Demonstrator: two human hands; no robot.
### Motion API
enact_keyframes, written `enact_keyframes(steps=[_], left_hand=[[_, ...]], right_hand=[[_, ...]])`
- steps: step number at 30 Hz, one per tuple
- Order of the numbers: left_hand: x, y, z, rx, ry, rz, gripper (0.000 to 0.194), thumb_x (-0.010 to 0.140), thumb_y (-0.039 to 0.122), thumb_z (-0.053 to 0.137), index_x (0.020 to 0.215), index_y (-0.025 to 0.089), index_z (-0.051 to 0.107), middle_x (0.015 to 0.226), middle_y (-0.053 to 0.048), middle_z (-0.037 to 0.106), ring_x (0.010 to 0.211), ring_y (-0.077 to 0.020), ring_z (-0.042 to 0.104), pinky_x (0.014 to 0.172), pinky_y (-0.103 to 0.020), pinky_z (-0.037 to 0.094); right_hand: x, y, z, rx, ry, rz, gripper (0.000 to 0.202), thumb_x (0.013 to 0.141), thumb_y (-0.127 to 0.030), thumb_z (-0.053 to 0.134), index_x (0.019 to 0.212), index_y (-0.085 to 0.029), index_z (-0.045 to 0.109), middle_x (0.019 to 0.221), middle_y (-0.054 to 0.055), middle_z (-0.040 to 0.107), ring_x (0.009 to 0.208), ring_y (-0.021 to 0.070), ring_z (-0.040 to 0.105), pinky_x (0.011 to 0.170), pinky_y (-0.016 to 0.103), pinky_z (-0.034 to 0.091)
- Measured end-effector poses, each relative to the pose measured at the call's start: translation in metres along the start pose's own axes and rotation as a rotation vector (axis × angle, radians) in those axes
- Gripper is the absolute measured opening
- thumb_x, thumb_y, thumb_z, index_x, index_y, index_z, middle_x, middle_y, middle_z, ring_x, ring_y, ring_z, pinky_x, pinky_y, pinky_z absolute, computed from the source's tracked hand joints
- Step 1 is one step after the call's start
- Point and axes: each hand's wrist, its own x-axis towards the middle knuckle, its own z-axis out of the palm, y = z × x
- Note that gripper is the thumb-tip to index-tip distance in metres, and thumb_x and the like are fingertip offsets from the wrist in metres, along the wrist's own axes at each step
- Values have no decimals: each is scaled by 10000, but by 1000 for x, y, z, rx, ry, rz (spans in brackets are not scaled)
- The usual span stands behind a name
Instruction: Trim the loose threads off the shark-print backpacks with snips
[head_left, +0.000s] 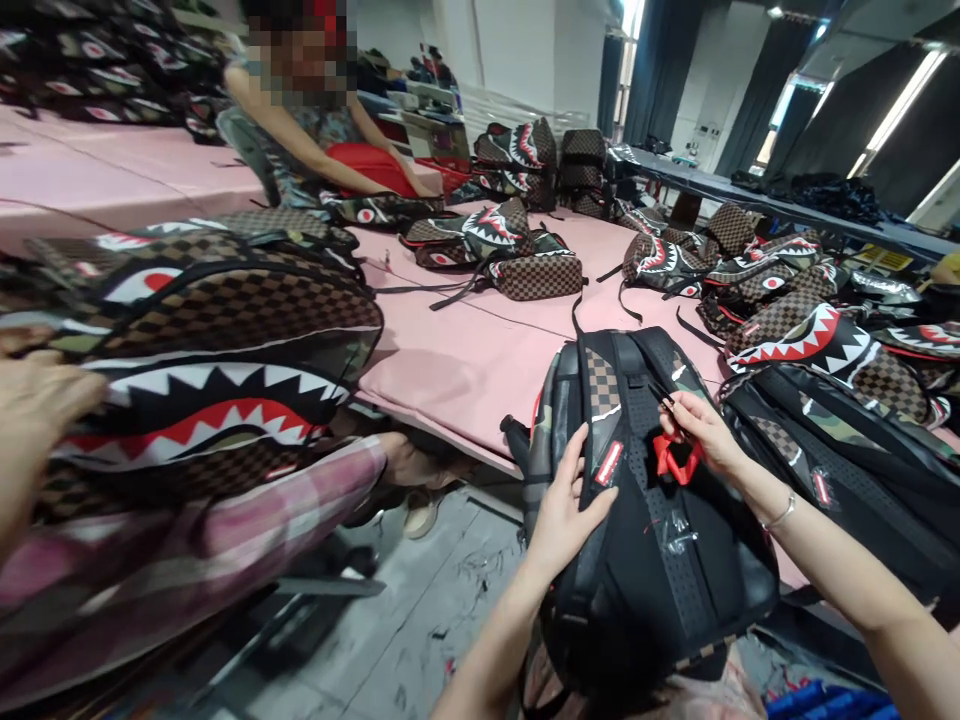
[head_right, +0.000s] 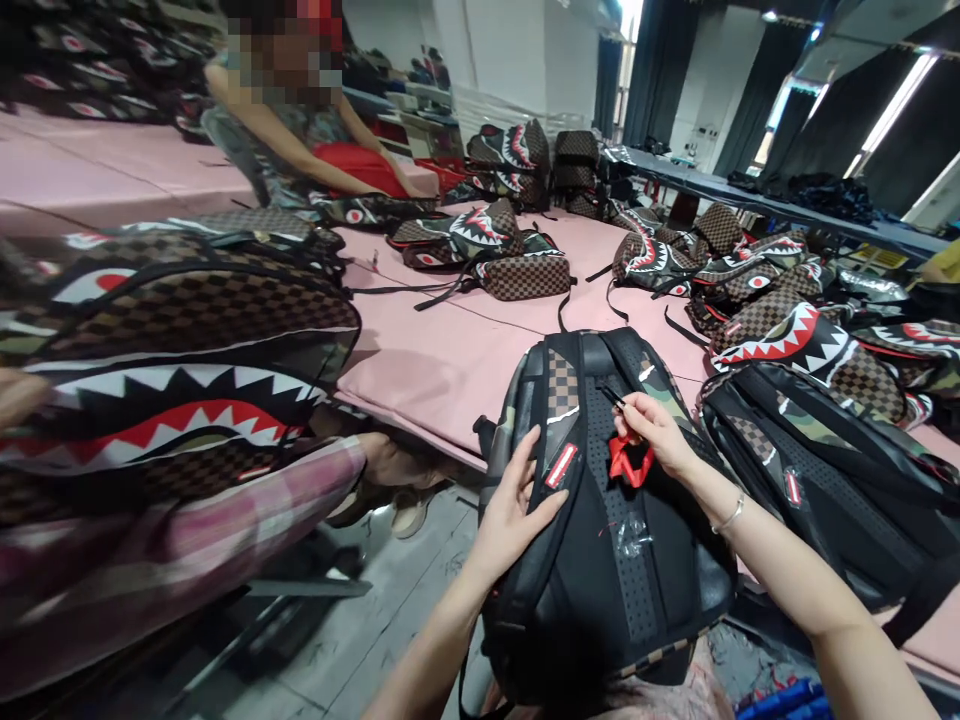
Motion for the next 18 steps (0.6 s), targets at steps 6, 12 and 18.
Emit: enact_keyframes(steps=[6, 12, 18], left_hand=[[0, -1, -13, 377, 183, 77, 211, 713, 312, 627, 892, 213, 679, 958, -38, 674, 930, -210, 589, 923, -331, 399], [-3, 11, -39, 329, 542, 177, 195, 709, 359, 621, 709, 164, 608, 781, -20, 640, 760, -169, 586, 797, -321, 461], [-25, 43, -16, 161, 197, 142, 469, 769, 546, 470, 511, 164, 551, 656, -49, 625, 691, -195, 591, 672, -330, 501]], right_hand=[[-50, 26, -72, -145, 466, 2, 398, 727, -551, 552, 904, -201, 486, 708, -26, 499, 503, 73, 384, 459, 205, 305], [-129, 59, -140, -308, 442, 254, 409, 634, -532, 642, 742, -139, 606, 662, 16, 584, 654, 159, 528, 585, 268, 407], [-167, 78, -142, -65, 360, 318, 360, 557, -394, 736, 756, -122, 609, 649, -7, 571, 582, 109, 510, 539, 233, 408]])
